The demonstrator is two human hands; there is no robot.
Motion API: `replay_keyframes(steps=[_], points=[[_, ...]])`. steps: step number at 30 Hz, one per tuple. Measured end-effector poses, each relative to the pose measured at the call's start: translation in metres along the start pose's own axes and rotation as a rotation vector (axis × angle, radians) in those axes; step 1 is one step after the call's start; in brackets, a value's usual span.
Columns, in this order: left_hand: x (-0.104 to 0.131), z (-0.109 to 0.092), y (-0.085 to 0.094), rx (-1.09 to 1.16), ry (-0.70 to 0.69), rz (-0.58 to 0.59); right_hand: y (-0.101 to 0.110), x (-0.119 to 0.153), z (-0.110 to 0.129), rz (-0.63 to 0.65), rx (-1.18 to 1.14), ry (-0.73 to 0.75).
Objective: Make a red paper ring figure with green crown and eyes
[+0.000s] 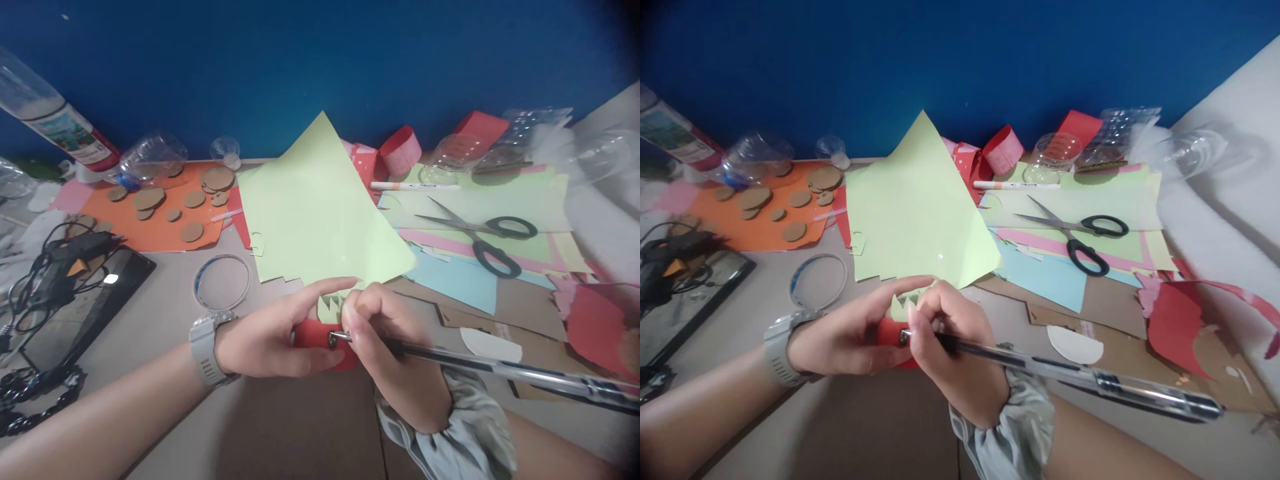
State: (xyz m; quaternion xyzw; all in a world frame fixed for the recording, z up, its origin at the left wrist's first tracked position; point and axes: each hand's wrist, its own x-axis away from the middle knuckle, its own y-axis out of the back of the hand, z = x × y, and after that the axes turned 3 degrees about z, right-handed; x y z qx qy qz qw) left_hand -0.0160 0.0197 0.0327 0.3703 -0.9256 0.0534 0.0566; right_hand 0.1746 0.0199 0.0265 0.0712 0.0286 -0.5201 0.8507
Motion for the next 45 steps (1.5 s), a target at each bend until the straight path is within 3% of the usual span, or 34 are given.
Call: replay_keyframes(steps=[6,16,24,34,38,43,45], points=[[0.001,-0.003,0.001,-0.074,0.015,-0.025,0.001,-0.001,0.0,0.027,-0.05,-0.021],[-0.003,-0.002,0.002,0.073,0.037,-0.096,0.0,-0.004,-0.004,-0.096,-0.412,-0.217],[0.0,-0.001,0.002,0.121,0.081,-0.113,-0.001,-0.005,-0.005,-0.158,-0.513,-0.213],[0.0,0.001,-0.003,0.2,0.133,-0.112,0.001,-0.013,-0.008,-0.342,-0.603,-0.268],[0.0,0.001,-0.002,0.174,0.152,-0.096,-0.001,-0.005,-0.004,-0.285,-0.46,-0.2],[0.0,0.001,-0.002,-0.138,0.144,-0.155,-0.006,0.008,0.003,-0.132,-0.163,0.123],[0.0,0.001,-0.002,-0.226,0.1,-0.176,-0.006,0.009,0.004,-0.117,-0.086,0.171]])
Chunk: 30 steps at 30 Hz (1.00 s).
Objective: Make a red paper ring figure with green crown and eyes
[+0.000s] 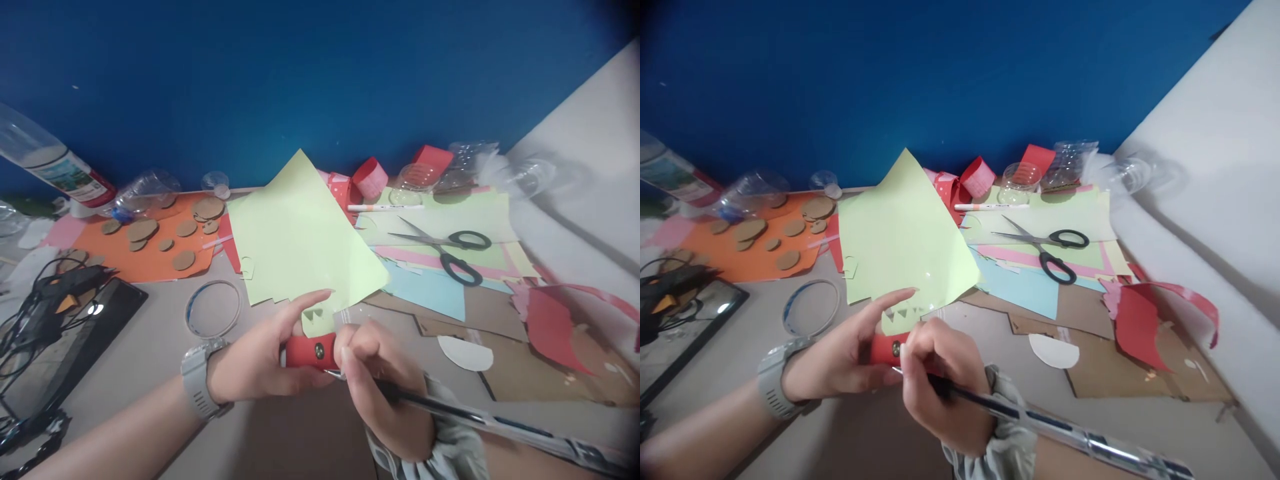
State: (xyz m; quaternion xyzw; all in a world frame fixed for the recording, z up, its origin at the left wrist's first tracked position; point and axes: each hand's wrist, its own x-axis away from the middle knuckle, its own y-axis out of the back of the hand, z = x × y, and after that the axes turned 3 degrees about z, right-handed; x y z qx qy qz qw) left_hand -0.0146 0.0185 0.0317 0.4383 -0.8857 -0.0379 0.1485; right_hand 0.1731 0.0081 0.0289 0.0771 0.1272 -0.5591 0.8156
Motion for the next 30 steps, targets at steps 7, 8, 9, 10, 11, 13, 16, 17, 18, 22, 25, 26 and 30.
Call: replay_keyframes(steps=[7,8,9,10,11,13,16,17,18,22,25,26,30], points=[[-0.0015,-0.0041,-0.0016,0.039,-0.046,0.039,0.0032,-0.0037,-0.0034,0.036,0.081,-0.017],[-0.0016,-0.0049,-0.0017,0.043,-0.048,0.036,0.0035,-0.0043,-0.0035,0.042,0.087,-0.018],[-0.0017,-0.0055,-0.0018,0.042,-0.052,0.029,0.0037,-0.0048,-0.0033,0.049,0.093,-0.021],[-0.0017,-0.006,-0.0018,0.036,-0.054,0.025,0.0039,-0.0054,-0.003,0.056,0.099,-0.023],[-0.0017,-0.0063,-0.0019,0.031,-0.056,0.023,0.004,-0.0059,-0.0026,0.065,0.107,-0.029],[-0.0016,-0.0063,-0.0021,0.021,-0.058,0.017,0.004,-0.0066,-0.0017,0.078,0.124,-0.047],[-0.0011,-0.0055,-0.0028,0.035,-0.058,0.017,0.0043,-0.0069,-0.0018,0.085,0.145,-0.068],[-0.001,-0.0053,-0.003,0.045,-0.053,0.023,0.0045,-0.0066,-0.0023,0.087,0.153,-0.069],[-0.0009,-0.0052,-0.0032,0.055,-0.046,0.029,0.0046,-0.0063,-0.0028,0.09,0.159,-0.068],[-0.0012,-0.0061,-0.0037,0.108,-0.049,0.036,0.0052,-0.0052,-0.0042,0.114,0.184,-0.067],[-0.0021,-0.0073,-0.0037,0.143,-0.06,0.033,0.0055,-0.0057,-0.004,0.13,0.221,-0.073],[-0.0023,-0.0075,-0.0037,0.144,-0.061,0.031,0.0056,-0.006,-0.004,0.129,0.226,-0.07],[-0.0025,-0.0069,-0.004,0.165,-0.067,0.05,0.0059,-0.0065,-0.0049,0.114,0.205,-0.056]])
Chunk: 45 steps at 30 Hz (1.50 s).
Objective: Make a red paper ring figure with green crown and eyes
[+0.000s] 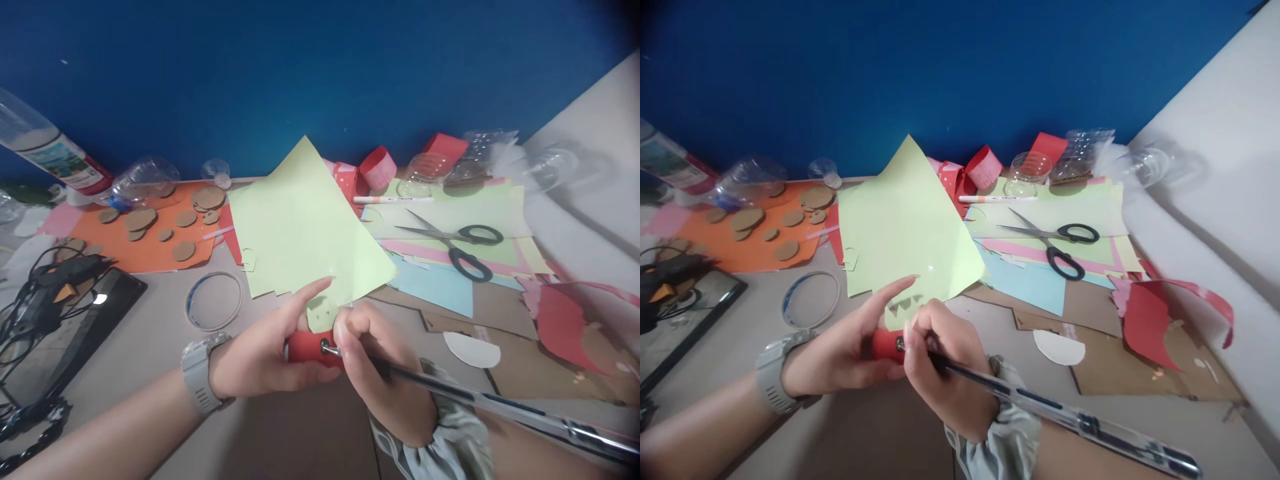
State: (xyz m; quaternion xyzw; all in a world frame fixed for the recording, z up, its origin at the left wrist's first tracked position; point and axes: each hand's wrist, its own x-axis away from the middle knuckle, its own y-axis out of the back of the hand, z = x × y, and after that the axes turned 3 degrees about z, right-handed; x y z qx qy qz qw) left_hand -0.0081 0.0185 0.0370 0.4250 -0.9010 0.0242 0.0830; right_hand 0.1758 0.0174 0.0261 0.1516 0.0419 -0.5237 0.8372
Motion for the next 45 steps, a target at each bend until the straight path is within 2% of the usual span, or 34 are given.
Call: replay_keyframes(steps=[5,10,13,23,26,30,41,45], points=[[0.0007,0.0009,-0.0009,-0.005,0.003,-0.028,0.0001,0.0003,0.0001,-0.003,0.027,-0.018],[0.0017,0.0013,-0.0004,0.043,0.036,-0.007,0.0002,-0.0007,0.002,-0.004,0.027,-0.025],[0.0015,0.0023,0.0004,0.025,0.01,-0.003,0.0003,-0.001,0.003,0.008,0.066,-0.028],[0.0028,0.0028,0.0008,0.009,0.015,0.001,0.0011,-0.0009,0.002,0.032,0.011,-0.061],[0.0022,0.0025,0.001,-0.003,0.022,-0.011,0.0011,-0.0013,0.0033,0.005,0.006,-0.089],[0.0016,0.0026,0.0012,0.01,0.004,0.014,0.001,-0.0016,0.0035,0.026,0.026,-0.049],[0.0038,0.0054,0.0015,-0.036,0.03,-0.002,0.0003,-0.0047,0.0046,-0.004,0.059,-0.072],[0.0034,0.0027,0.0008,-0.041,0.016,-0.007,-0.0004,-0.0064,0.0062,0.022,0.048,-0.075]])
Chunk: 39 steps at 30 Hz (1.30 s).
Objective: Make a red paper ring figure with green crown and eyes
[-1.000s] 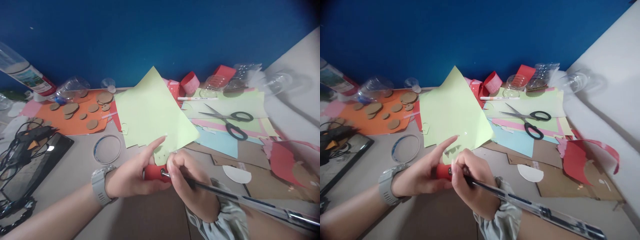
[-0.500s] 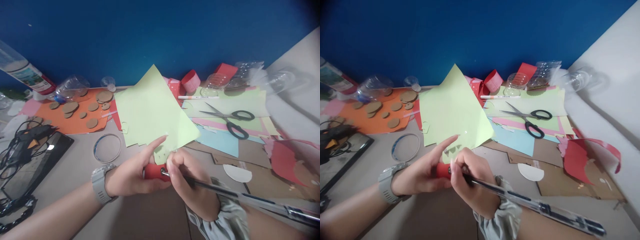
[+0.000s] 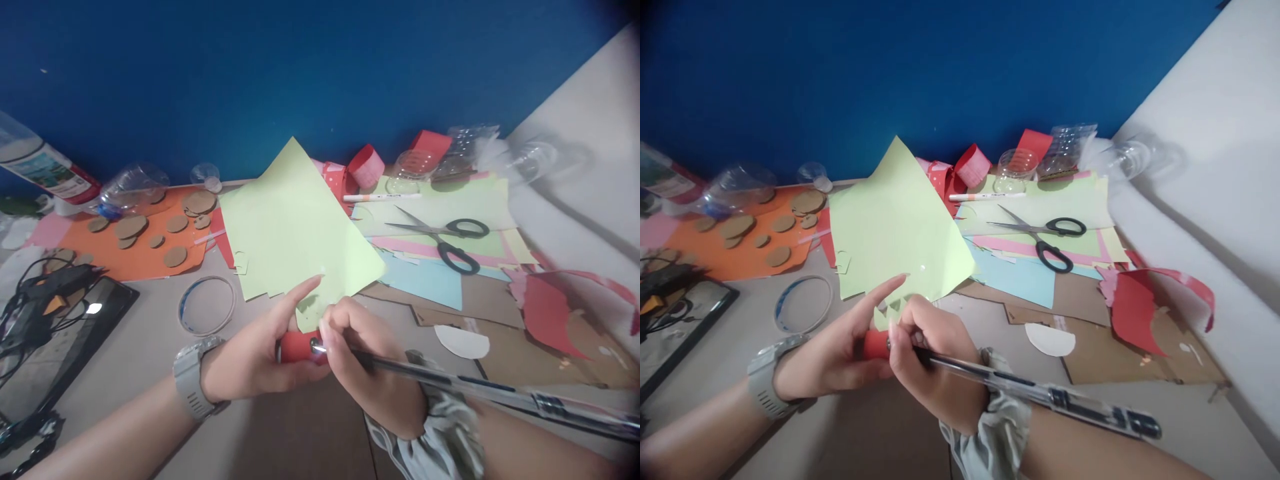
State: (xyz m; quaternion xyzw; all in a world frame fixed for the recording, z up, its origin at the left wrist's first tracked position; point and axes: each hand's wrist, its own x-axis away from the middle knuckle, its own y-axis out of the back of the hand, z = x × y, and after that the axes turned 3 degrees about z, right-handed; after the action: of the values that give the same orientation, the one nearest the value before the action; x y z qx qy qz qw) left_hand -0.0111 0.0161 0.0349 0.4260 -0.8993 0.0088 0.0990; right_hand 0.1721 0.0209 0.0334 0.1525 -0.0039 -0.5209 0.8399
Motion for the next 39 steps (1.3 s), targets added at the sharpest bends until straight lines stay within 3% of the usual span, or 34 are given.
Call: replay_keyframes(steps=[19,27,39], points=[[0.0002,0.0001,0.0,0.002,0.025,0.007,-0.0004,0.0008,0.0026,-0.039,0.015,-0.036],[-0.0003,0.0001,0.0014,-0.108,0.014,-0.031,-0.0002,0.0011,0.0004,-0.013,-0.017,-0.036],[-0.0016,-0.0041,0.0005,-0.094,0.003,-0.038,0.0014,0.0018,-0.0012,0.028,-0.022,-0.021]])
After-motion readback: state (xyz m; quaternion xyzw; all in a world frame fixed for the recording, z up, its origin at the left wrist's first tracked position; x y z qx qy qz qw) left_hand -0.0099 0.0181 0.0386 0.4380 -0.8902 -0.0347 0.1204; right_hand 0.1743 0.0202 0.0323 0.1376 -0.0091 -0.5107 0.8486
